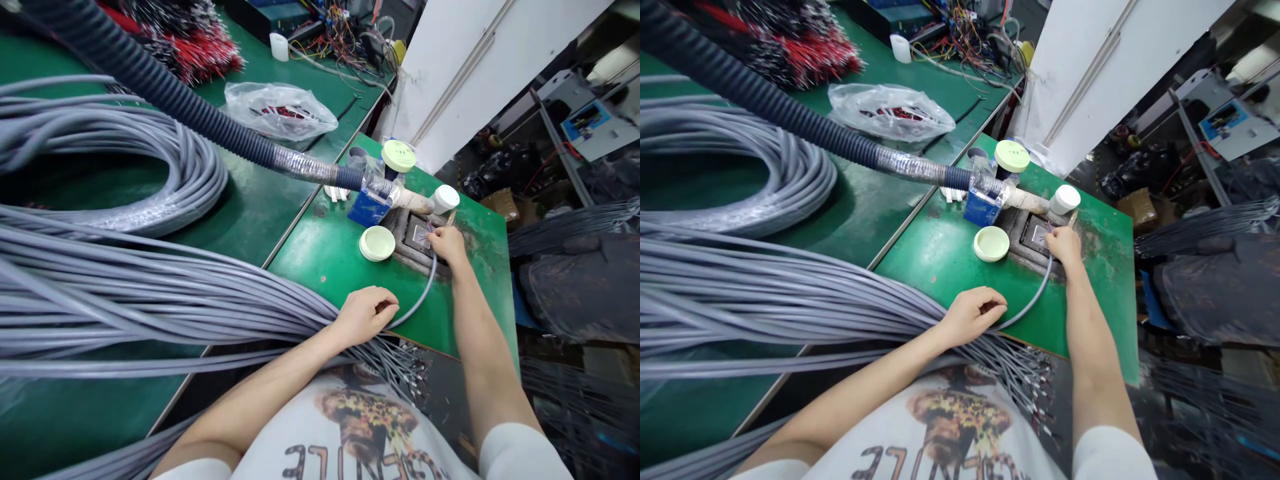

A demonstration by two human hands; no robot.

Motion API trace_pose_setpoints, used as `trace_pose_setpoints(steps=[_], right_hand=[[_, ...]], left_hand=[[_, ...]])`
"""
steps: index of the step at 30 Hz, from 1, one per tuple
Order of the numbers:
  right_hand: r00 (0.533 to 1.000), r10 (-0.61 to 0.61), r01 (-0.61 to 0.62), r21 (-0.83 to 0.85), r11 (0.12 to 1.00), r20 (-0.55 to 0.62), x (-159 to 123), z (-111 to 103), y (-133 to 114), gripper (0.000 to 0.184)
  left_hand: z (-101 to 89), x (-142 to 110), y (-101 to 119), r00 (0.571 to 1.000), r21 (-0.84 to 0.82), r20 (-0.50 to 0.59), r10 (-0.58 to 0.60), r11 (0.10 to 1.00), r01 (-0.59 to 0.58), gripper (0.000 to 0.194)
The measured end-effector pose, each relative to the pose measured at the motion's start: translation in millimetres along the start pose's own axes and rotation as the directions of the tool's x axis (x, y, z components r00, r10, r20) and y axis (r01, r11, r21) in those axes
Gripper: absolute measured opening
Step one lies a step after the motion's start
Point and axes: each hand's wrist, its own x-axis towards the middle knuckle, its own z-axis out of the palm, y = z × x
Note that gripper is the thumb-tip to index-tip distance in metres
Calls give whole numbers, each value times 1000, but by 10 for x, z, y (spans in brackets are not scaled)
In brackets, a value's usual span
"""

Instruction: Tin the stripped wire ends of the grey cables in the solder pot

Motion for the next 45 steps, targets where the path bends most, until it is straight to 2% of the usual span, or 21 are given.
trace_pose_setpoints(steps=[2,4,6,9,11,13,17,22,24,26,27,29,30,31,33,35,37,38,40,42,45], right_hand=[[1000,-8,9,66,998,-12,-66,-75,22,29],[999,-31,37,244,969,-29,-206,-182,22,32],[997,-62,73,491,868,-38,-428,-295,-24,35],[994,-109,90,733,674,-22,-867,-421,-191,36],[989,-145,88,798,597,-1,-1159,-457,-335,33],[982,-187,90,837,541,16,-1392,-462,-464,34],[976,-216,129,886,446,-34,-1625,-457,-566,34],[980,-191,113,938,328,-51,-1811,-449,-492,24],[979,-203,85,962,260,-32,-1916,-399,-465,23],[982,-189,55,979,197,-17,-2022,-325,-445,33],[985,-171,43,986,164,-15,-2070,-286,-436,35],[992,-127,27,995,93,-15,-2147,-222,-421,37],[994,-109,21,998,60,-14,-2178,-201,-414,38],[995,-94,17,999,29,-14,-2204,-188,-410,39],[998,-64,17,1000,-20,-18,-2251,-176,-408,41],[999,-38,22,999,-49,-24,-2295,-171,-416,45],[999,-39,3,999,-49,-4,-2333,-165,-420,49],[998,-61,-19,999,-41,17,-2346,-165,-414,50],[987,-150,-57,998,14,58,-2354,-184,-375,51],[979,-200,-19,991,133,45,-2334,-239,-305,44],[983,-158,139,929,342,-89,-2275,-360,-217,29]], left_hand=[[11,-12,-10,1000,-6,-5,-3,1000,3,14],[27,-17,-25,1000,-30,-23,-13,999,13,14],[49,4,-38,997,-107,-63,-46,994,39,15],[99,109,-28,983,-395,-123,-135,915,76,19],[157,206,7,977,-608,-131,-171,792,57,28],[241,289,56,972,-736,-149,-181,677,13,35],[417,361,146,946,-779,-269,-180,618,-104,19],[433,362,239,905,-696,-410,-114,680,-230,18],[363,355,260,844,-563,-533,-53,767,-307,14],[288,339,263,760,-273,-624,183,860,-432,7],[260,326,258,719,-101,-601,350,859,-503,10],[242,298,244,651,142,-450,612,768,-624,22],[254,285,237,639,177,-387,665,733,-656,26],[278,272,231,648,165,-371,665,734,-659,26],[350,246,227,741,19,-440,506,831,-556,23],[424,216,228,871,-287,-457,179,898,-335,22],[469,179,230,955,-581,-271,-122,812,-61,26],[477,158,229,967,-666,-146,-207,744,58,29],[462,112,222,964,-721,34,-265,662,207,33],[428,62,211,964,-708,84,-252,666,236,32],[398,-13,197,969,-652,162,-184,718,246,27]])
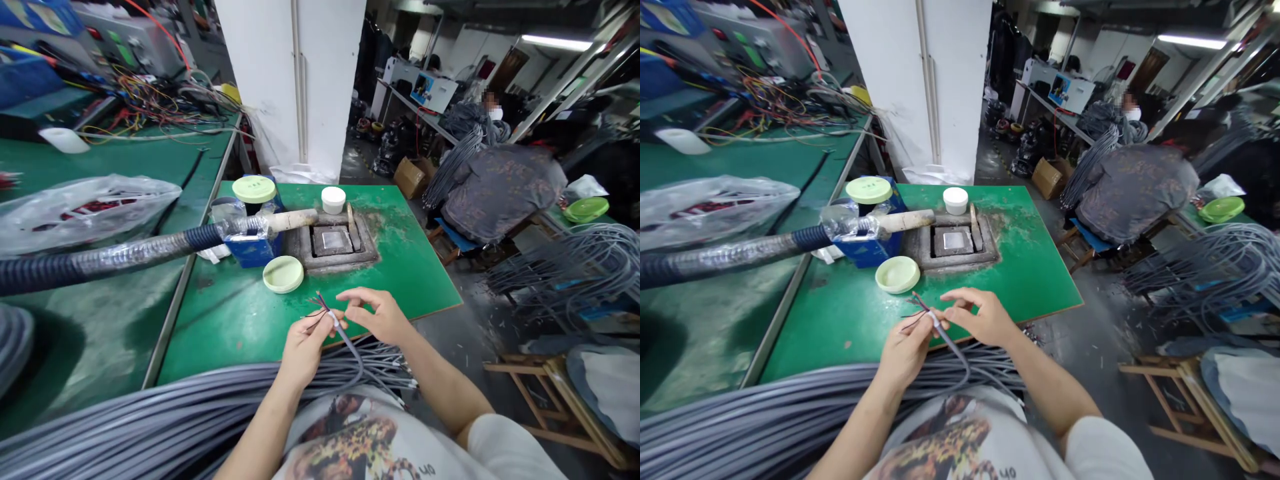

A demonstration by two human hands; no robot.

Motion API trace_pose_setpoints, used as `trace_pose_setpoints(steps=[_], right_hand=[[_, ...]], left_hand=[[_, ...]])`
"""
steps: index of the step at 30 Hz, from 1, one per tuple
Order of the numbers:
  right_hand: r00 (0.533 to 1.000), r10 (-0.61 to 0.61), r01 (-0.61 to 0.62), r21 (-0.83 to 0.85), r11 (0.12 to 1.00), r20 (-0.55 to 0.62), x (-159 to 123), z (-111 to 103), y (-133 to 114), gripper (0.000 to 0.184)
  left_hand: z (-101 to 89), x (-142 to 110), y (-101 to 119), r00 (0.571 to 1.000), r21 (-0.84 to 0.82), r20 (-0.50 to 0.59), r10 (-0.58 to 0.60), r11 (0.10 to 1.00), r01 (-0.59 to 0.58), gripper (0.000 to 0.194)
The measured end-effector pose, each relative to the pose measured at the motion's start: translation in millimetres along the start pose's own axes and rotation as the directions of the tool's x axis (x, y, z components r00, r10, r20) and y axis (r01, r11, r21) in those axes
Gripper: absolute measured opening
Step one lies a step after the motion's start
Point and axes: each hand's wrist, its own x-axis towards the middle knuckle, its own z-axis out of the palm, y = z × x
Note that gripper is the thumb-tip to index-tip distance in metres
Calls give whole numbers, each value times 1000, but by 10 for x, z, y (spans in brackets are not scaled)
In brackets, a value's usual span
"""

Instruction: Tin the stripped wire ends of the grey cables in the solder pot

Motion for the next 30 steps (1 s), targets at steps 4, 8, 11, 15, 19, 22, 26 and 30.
trace_pose_setpoints(steps=[4,8,11,15,19,22,26,30], right_hand=[[991,-136,134,-111,985,-12,64,-4,-117,19],[989,-135,131,-68,989,-63,78,105,-161,19],[988,-53,63,65,996,-146,100,172,-109,21],[969,58,30,349,937,-239,195,220,5,11],[925,93,92,457,885,-368,322,108,42,7],[917,51,121,399,909,-395,370,-52,33,8],[997,62,-54,144,988,-50,343,-114,13,10],[993,62,-61,-5,998,103,343,1,-31,15]], left_hand=[[35,-80,-26,995,50,100,-22,999,17,33],[78,-141,46,986,121,164,-4,993,-16,30],[82,-172,135,973,212,232,0,976,-51,24],[61,-184,178,981,162,191,-34,987,3,28],[-17,-190,122,982,93,174,-72,994,57,34],[-108,-205,35,982,8,167,-86,996,86,36],[-187,-207,-34,983,-56,161,-86,994,97,38],[-171,-196,-4,981,-53,171,-90,994,100,38]])
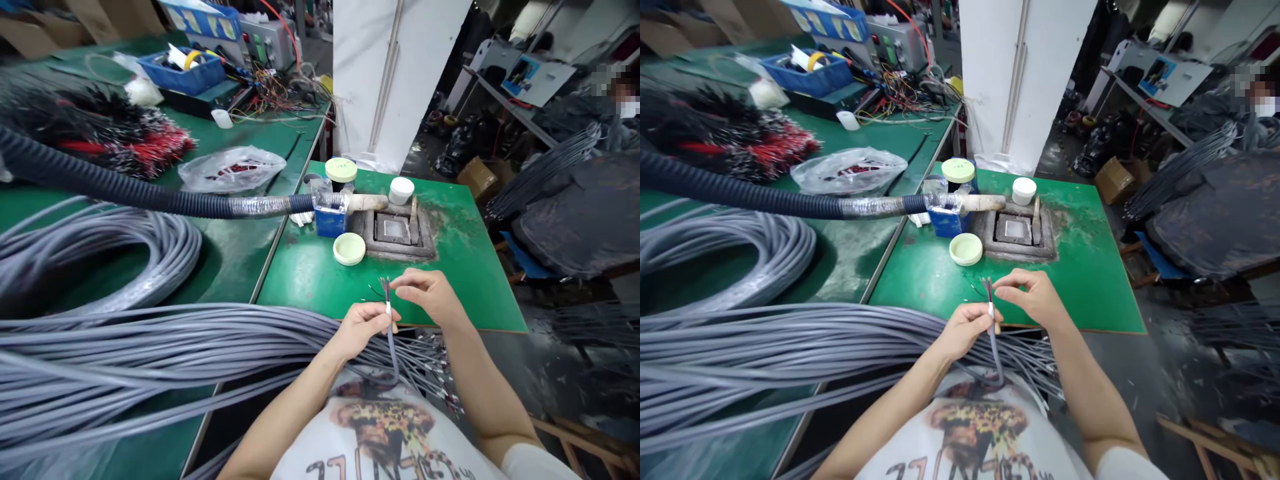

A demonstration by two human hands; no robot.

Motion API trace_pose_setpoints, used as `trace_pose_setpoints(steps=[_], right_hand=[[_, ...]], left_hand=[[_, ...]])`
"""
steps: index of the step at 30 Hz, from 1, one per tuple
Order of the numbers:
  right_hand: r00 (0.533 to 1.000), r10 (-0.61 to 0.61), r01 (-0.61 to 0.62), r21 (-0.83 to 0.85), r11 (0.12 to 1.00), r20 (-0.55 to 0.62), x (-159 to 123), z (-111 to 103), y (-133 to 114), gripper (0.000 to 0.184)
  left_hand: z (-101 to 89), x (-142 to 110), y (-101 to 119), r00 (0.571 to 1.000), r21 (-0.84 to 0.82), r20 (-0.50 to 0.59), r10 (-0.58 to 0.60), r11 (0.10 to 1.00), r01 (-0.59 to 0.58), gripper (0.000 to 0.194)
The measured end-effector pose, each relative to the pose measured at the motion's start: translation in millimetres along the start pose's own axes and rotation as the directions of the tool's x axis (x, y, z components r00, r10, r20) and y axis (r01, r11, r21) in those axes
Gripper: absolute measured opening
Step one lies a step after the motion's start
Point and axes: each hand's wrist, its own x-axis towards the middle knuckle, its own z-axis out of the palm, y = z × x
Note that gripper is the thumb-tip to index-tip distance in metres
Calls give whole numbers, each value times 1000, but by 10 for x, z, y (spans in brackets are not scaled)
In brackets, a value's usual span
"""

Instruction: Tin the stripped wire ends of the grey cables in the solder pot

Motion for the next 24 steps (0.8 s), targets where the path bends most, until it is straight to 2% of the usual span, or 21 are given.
trace_pose_setpoints(steps=[4,8,11,16,20,22,24], right_hand=[[998,-9,9,3,1000,56,77,96,-53,15],[987,64,-89,164,982,149,147,152,-68,16],[982,91,-132,266,955,163,170,188,-47,17],[999,42,-52,404,913,35,161,301,-10,14],[995,86,-48,557,829,-42,230,400,15,13],[991,95,-11,638,770,-96,308,357,26,17],[972,86,90,684,724,-219,375,228,26,23]], left_hand=[[36,-7,39,999,22,42,8,1000,-9,36],[27,-25,40,995,41,101,-16,999,12,37],[2,-34,31,993,52,114,-33,998,27,39],[-33,-23,33,992,62,124,-24,998,17,38],[-36,0,57,997,32,78,-1,1000,-1,38],[-23,-2,67,997,28,81,-3,1000,0,39],[-4,-13,66,993,38,113,-32,999,28,38]])
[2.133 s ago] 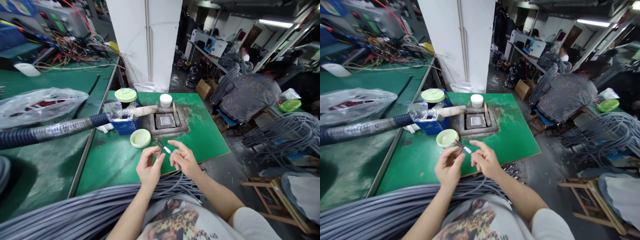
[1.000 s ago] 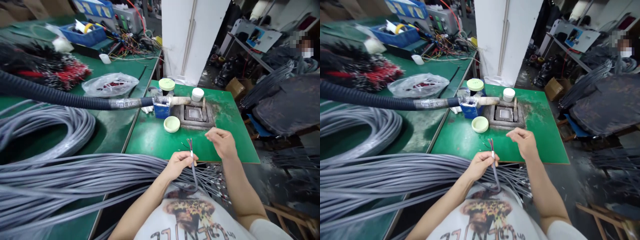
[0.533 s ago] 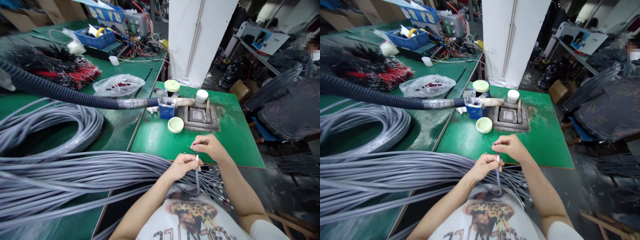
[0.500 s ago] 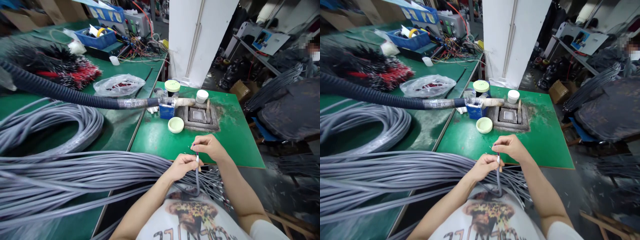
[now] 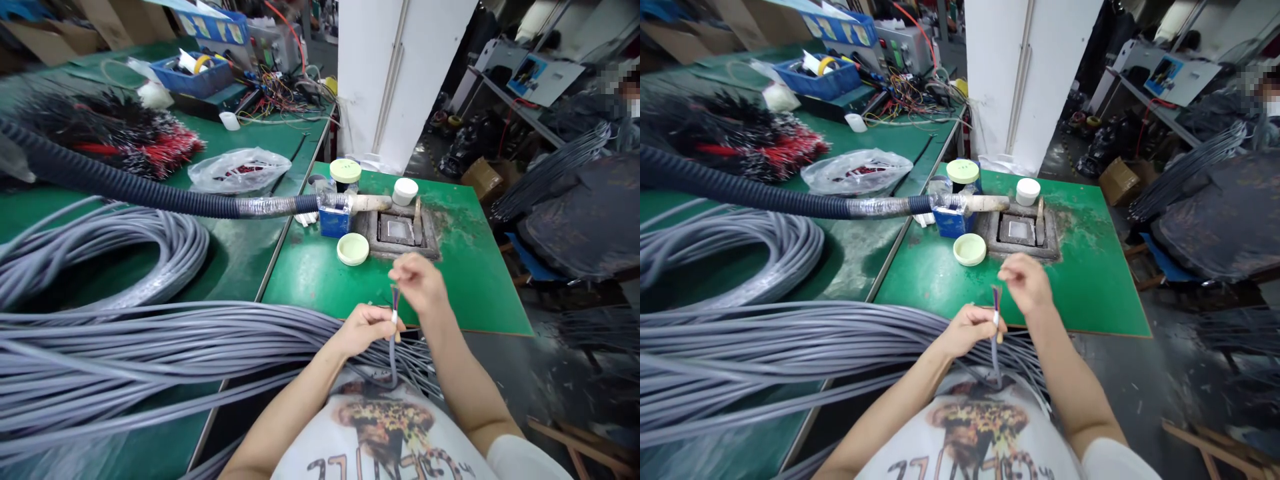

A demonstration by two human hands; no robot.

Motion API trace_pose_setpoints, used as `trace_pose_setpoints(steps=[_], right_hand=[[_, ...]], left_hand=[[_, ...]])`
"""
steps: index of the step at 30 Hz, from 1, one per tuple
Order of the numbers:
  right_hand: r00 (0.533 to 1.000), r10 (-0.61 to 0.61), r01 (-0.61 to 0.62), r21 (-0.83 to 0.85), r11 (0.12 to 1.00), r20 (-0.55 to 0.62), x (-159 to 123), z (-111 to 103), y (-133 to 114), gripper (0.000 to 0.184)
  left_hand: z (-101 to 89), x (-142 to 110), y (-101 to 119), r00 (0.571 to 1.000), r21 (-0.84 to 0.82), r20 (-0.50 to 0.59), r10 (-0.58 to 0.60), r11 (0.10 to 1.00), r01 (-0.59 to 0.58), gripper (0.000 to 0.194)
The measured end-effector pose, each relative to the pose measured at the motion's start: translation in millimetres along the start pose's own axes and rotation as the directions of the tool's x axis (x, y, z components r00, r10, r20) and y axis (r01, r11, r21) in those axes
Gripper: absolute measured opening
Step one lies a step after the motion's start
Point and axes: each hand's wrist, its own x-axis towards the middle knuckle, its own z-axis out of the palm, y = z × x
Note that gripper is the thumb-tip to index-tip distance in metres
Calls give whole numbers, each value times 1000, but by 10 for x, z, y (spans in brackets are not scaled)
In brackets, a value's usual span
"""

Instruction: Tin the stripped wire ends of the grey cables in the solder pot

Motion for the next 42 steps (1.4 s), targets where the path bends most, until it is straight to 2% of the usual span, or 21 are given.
trace_pose_setpoints(steps=[2,4,6,8,10,11,13,14,17,20,21,22,23,25,27,29,31,35,39,42], right_hand=[[989,-127,125,-30,992,-77,42,-98,-125,26],[975,-220,205,-243,948,-39,-9,-169,-231,24],[971,-220,235,-538,809,93,-141,-179,-269,19],[958,-204,286,-749,598,203,-295,-130,-228,12],[927,-252,365,-830,421,280,-410,-48,-139,9],[905,-291,403,-842,359,309,-442,-6,-92,10],[879,-344,439,-844,307,332,-450,63,-19,18],[879,-357,434,-839,329,315,-433,85,2,24],[908,-374,369,-785,497,190,-335,82,-6,29],[893,-450,316,-727,609,10,-237,-18,-101,26],[888,-460,310,-714,628,-19,-215,-64,-141,25],[902,-432,301,-702,646,-11,-199,-108,-179,24],[932,-360,284,-689,666,35,-189,-147,-211,22],[976,-118,213,-673,708,184,-184,-189,-246,14],[955,89,123,-652,748,282,-183,-175,-235,11],[935,174,56,-613,788,310,-173,-122,-189,13],[925,207,7,-557,830,319,-152,-65,-126,12],[936,179,-50,-390,920,302,-124,-31,14,11],[981,41,15,-286,958,189,-166,-58,160,12],[994,-49,78,-310,948,101,-217,-56,247,11]], left_hand=[[15,-5,-11,1000,-4,-11,-10,1000,10,36],[16,4,-21,996,-19,-89,19,1000,-21,33],[10,28,-21,986,-20,-160,36,999,-40,32],[13,55,-15,981,-16,-191,40,999,-44,33],[32,72,-12,979,-10,-198,56,998,-59,33],[46,74,-13,977,-1,-202,72,997,-74,33],[74,67,-19,968,48,-222,119,993,-111,31],[86,60,-21,960,86,-239,146,988,-129,29],[101,36,-14,941,170,-276,196,973,-153,24],[88,21,5,948,126,-286,142,986,-110,27],[78,18,11,952,100,-283,116,991,-91,29],[67,17,15,955,77,-279,96,994,-77,30],[54,17,17,959,62,-271,83,996,-69,32],[30,18,15,966,51,-247,81,996,-70,33],[15,16,4,974,42,-213,84,996,-77,33],[7,9,-10,982,34,-167,83,996,-79,32],[-2,-1,-21,990,31,-120,81,997,-78,31],[-42,-5,-38,995,-24,-78,58,998,-60,35],[-77,24,-57,989,-184,-139,51,980,-77,40],[-83,43,-68,981,-308,-188,42,946,-99,41]])
